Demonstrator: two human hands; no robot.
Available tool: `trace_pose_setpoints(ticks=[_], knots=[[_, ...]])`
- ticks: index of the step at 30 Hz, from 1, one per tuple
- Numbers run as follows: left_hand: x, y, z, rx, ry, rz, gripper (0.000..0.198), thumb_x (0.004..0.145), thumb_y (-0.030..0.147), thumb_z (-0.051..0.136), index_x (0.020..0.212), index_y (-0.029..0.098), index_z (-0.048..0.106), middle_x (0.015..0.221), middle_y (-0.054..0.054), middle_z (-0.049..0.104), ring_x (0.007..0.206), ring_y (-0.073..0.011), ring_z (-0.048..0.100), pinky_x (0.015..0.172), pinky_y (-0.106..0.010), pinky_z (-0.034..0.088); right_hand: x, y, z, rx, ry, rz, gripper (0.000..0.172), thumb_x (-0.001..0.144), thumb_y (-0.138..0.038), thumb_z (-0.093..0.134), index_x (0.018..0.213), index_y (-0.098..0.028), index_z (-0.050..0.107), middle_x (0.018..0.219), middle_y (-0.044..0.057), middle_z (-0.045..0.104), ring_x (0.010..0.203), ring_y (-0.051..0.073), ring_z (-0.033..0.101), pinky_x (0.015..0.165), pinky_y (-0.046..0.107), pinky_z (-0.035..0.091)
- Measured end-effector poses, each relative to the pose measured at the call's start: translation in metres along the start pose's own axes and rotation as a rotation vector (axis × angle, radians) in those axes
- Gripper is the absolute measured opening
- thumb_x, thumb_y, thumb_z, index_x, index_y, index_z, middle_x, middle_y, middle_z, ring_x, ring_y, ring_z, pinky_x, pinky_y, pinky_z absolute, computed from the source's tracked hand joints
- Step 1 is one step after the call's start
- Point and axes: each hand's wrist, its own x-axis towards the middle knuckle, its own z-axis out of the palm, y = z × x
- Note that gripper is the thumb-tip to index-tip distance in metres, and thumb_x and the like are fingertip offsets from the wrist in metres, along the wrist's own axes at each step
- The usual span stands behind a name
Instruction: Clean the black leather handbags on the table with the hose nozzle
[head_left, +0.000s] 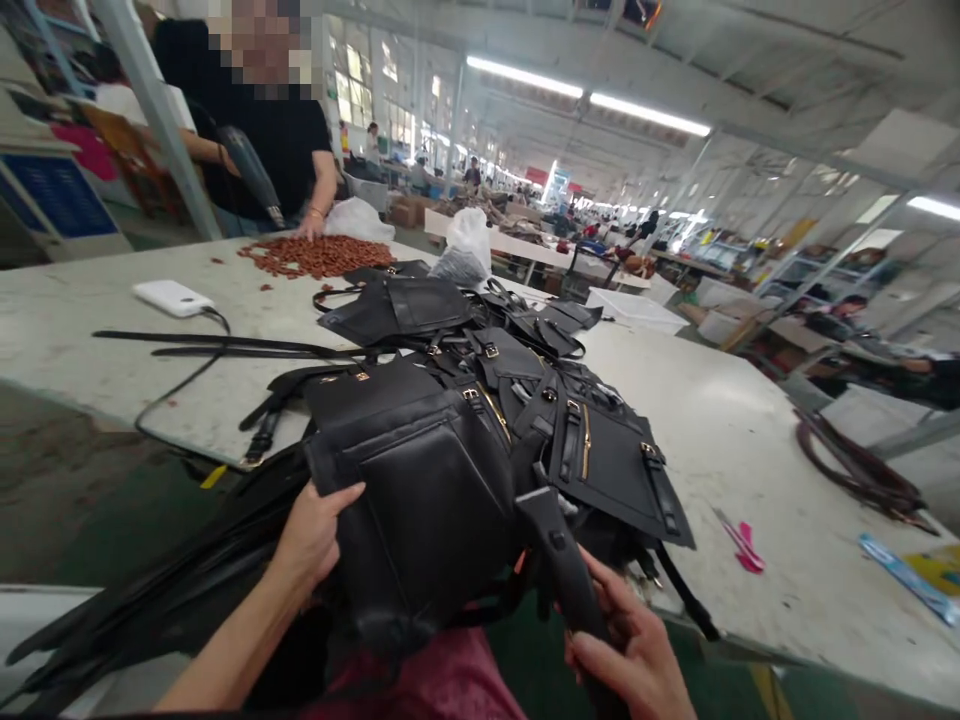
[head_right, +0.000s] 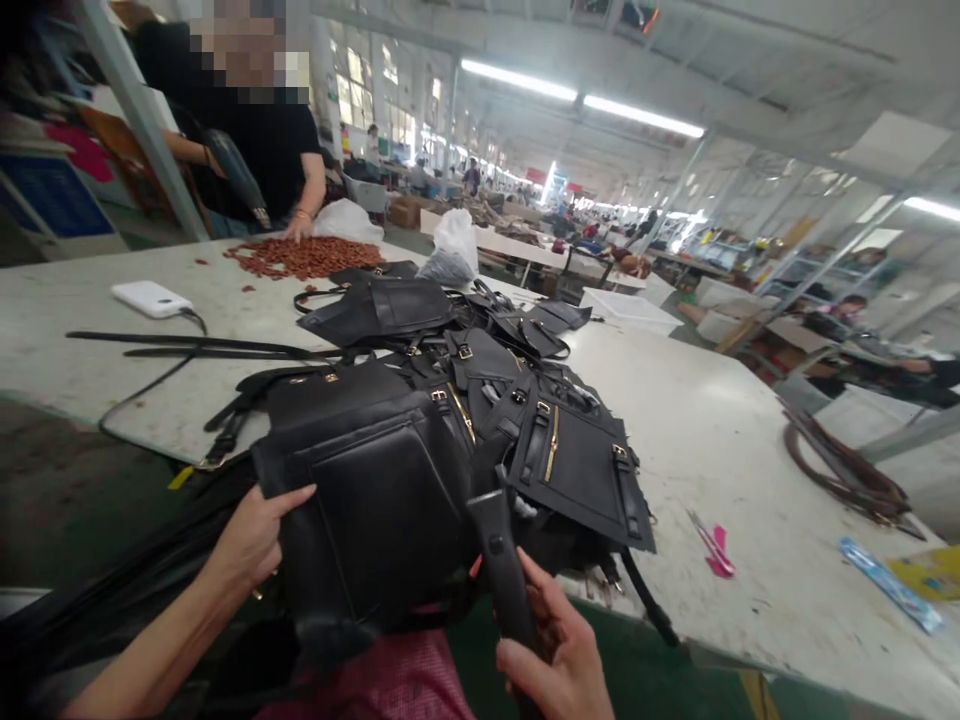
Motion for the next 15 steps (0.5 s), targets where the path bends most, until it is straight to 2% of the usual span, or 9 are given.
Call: trace_pose_setpoints(ticks=[2, 5, 11, 13, 15], knots=[[-0.003, -0.001, 0.003, -0.008, 0.017, -0.003, 0.039, 0.049, 0.003, 0.067, 0.086, 0.016, 0.061, 0.075, -0.002, 0.069, 0.067, -0.0199, 0.065, 0.063, -0.029, 0.053, 0.011, -0.002, 0.006, 0.01, -0.105, 0.045, 0.067, 0.059, -0.029, 0.069, 0.121, -0.021, 0.044, 0.08, 0.004, 0.062, 0.048, 0.013, 0.053, 0.04, 0.022, 0.041], [-0.007, -0.002, 0.004, -0.025, 0.035, -0.018, 0.043, 0.048, 0.007, 0.07, 0.089, 0.015, 0.06, 0.075, -0.002, 0.068, 0.067, -0.0195, 0.064, 0.065, -0.03, 0.052, 0.048, -0.006, 0.024, 0.001, -0.199, 0.066, 0.067, 0.062, -0.028, 0.067, 0.123, -0.018, 0.041, 0.071, 0.002, 0.061, 0.045, 0.013, 0.053, 0.037, 0.023, 0.041], [-0.008, -0.001, -0.005, -0.065, 0.021, -0.054, 0.045, 0.046, 0.009, 0.071, 0.09, 0.014, 0.059, 0.076, -0.004, 0.068, 0.072, -0.023, 0.064, 0.068, -0.034, 0.051, 0.125, -0.038, 0.073, -0.075, -0.218, -0.058, 0.068, 0.064, -0.027, 0.065, 0.125, -0.013, 0.037, 0.051, -0.005, 0.056, 0.039, 0.012, 0.051, 0.038, 0.023, 0.043], [-0.006, -0.001, -0.008, -0.081, 0.01, -0.079, 0.045, 0.047, 0.009, 0.071, 0.09, 0.014, 0.059, 0.076, -0.004, 0.068, 0.074, -0.0237, 0.064, 0.07, -0.035, 0.05, 0.14, -0.049, 0.083, -0.066, -0.231, -0.1, 0.066, 0.065, -0.028, 0.064, 0.124, -0.014, 0.038, 0.052, -0.004, 0.057, 0.039, 0.012, 0.052, 0.039, 0.023, 0.043], [-0.004, -0.001, -0.011, -0.091, -0.006, -0.087, 0.047, 0.047, 0.009, 0.071, 0.092, 0.015, 0.059, 0.078, -0.004, 0.069, 0.076, -0.0239, 0.064, 0.072, -0.035, 0.05, 0.154, -0.053, 0.09, -0.047, -0.286, -0.077, 0.061, 0.064, -0.027, 0.064, 0.119, -0.014, 0.042, 0.057, -0.002, 0.06, 0.039, 0.012, 0.054, 0.038, 0.023, 0.044]])
